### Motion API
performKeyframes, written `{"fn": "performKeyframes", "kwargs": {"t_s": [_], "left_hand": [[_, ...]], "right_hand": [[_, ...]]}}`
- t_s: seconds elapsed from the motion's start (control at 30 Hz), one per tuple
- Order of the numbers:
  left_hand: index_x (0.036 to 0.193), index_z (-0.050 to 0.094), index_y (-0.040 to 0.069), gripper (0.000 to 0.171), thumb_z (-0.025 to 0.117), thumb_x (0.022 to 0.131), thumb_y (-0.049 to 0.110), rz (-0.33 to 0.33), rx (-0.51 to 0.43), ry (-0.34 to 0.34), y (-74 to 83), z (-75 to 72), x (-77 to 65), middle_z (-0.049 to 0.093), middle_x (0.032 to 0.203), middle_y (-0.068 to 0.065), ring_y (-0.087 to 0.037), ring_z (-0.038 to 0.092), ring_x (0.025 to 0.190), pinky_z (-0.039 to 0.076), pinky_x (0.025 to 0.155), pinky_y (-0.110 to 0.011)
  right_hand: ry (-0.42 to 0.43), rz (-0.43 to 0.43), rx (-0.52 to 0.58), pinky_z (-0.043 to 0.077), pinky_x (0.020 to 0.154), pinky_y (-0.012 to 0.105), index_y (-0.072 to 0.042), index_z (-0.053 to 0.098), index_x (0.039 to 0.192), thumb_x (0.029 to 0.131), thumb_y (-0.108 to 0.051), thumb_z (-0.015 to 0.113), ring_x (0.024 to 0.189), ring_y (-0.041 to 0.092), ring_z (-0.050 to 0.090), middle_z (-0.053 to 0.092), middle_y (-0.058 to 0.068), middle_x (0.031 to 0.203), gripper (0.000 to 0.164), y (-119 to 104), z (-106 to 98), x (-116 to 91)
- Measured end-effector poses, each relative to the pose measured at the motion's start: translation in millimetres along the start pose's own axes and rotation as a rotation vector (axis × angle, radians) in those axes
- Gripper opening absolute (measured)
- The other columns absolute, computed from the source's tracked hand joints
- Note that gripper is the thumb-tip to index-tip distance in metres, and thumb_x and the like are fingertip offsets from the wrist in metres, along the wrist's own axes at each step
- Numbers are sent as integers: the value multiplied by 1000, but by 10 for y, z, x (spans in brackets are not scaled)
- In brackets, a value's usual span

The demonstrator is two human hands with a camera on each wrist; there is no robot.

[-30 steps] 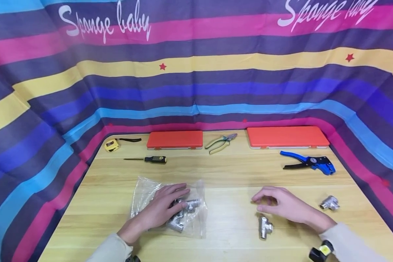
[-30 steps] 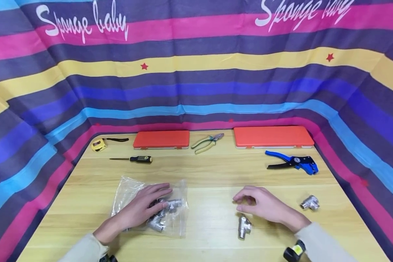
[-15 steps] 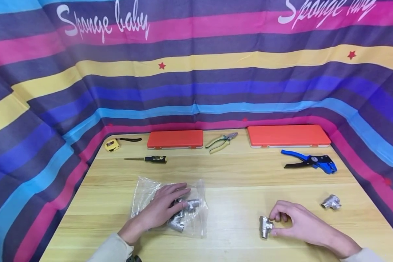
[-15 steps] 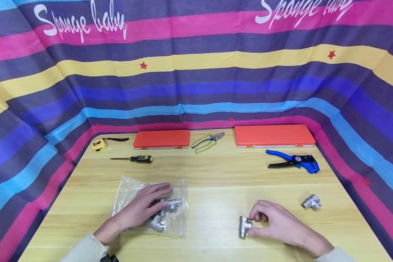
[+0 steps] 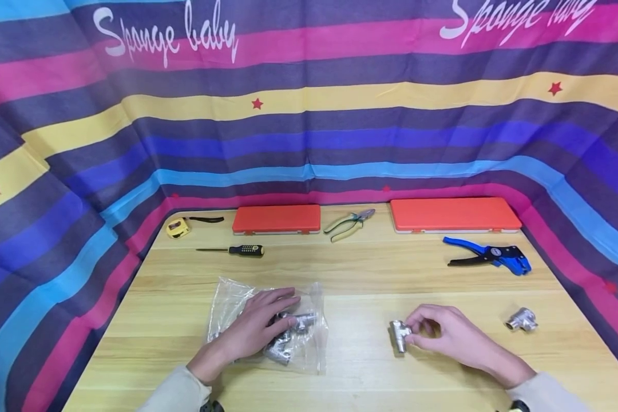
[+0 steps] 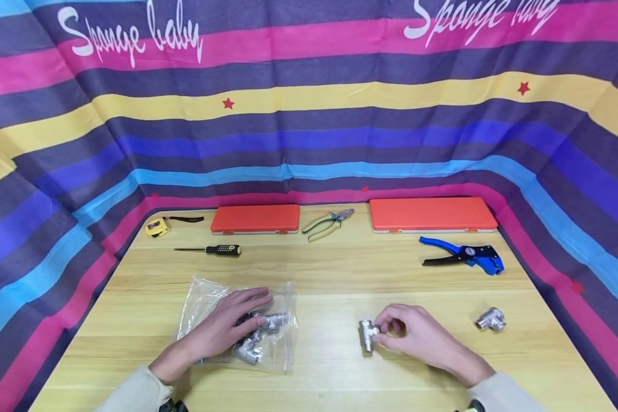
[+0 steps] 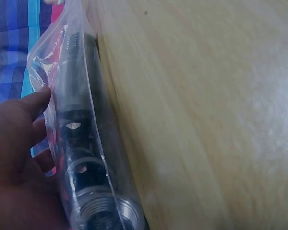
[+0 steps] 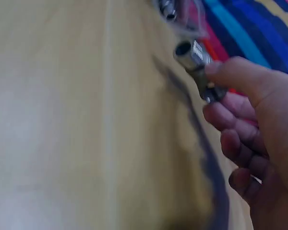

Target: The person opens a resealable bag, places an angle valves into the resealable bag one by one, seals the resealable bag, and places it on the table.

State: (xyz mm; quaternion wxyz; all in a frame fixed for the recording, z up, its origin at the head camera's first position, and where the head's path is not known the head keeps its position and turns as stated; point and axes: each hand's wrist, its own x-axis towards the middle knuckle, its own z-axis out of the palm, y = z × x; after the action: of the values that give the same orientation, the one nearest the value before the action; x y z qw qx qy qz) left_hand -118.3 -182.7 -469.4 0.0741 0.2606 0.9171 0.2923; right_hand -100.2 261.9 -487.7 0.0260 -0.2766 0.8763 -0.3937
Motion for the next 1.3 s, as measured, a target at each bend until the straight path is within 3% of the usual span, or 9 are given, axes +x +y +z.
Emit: {"fn": "performKeyframes", "kwargs": {"t_s": [0.23, 0.4, 0.7, 0.83, 1.03, 1.17, 1.3], "left_hand": [[154, 63, 14, 49, 59, 113, 40, 9, 10, 7, 0, -4, -7, 54, 166, -8, -38, 47, 155, 29, 127, -72], [154, 62, 13, 50, 59, 112, 40, 22, 13, 11, 4, 5, 7, 53, 166, -9, -38, 47, 155, 29, 128, -72], [153, 63, 12, 47, 63, 111, 34, 38, 12, 47, -1, -10, -13, 56, 164, -11, -40, 50, 152, 33, 126, -72], [153, 63, 12, 47, 64, 111, 32, 19, -5, 77, -15, -28, -31, 58, 163, -11, -39, 52, 151, 33, 126, -73], [155, 62, 15, 47, 62, 112, 35, 20, 8, 58, -20, -27, -34, 57, 163, -10, -39, 52, 151, 34, 124, -73], [155, 62, 15, 48, 61, 112, 37, 5, 10, 49, -19, -27, -43, 57, 164, -9, -39, 51, 151, 32, 125, -73], [155, 62, 16, 50, 63, 111, 39, -7, 11, 37, -24, -30, -48, 56, 165, -8, -39, 50, 153, 31, 126, -72]], "right_hand": [[13, 61, 38, 55, 67, 21, -22, 79, 106, 95, -36, 86, 78, -1, 59, 71, -17, 89, 19, -262, 338, 637], [-19, 20, 69, 55, 63, 22, -15, 79, 106, 95, -33, 86, 72, -2, 58, 73, -13, 87, 22, -468, 625, 1019], [-48, -5, 72, 53, 67, 19, -13, 81, 106, 96, -20, 82, 73, -3, 57, 72, -11, 85, 12, -685, 1018, 1329], [-80, -20, 66, 53, 67, 19, -13, 81, 109, 99, -24, 82, 73, -3, 57, 72, -10, 85, 15, -751, 1090, 1391], [-98, -21, 80, 54, 65, 20, -10, 80, 123, 99, -26, 81, 69, -2, 56, 78, -5, 97, 28, -690, 897, 1292], [-43, -20, 100, 57, 65, 21, -8, 78, 124, 100, -21, 80, 73, -2, 60, 80, -1, 104, 27, -490, 590, 1088], [66, 38, 67, 59, 69, 23, -10, 78, 124, 99, -17, 81, 81, 1, 65, 80, -3, 108, 26, -223, 153, 737]]}}
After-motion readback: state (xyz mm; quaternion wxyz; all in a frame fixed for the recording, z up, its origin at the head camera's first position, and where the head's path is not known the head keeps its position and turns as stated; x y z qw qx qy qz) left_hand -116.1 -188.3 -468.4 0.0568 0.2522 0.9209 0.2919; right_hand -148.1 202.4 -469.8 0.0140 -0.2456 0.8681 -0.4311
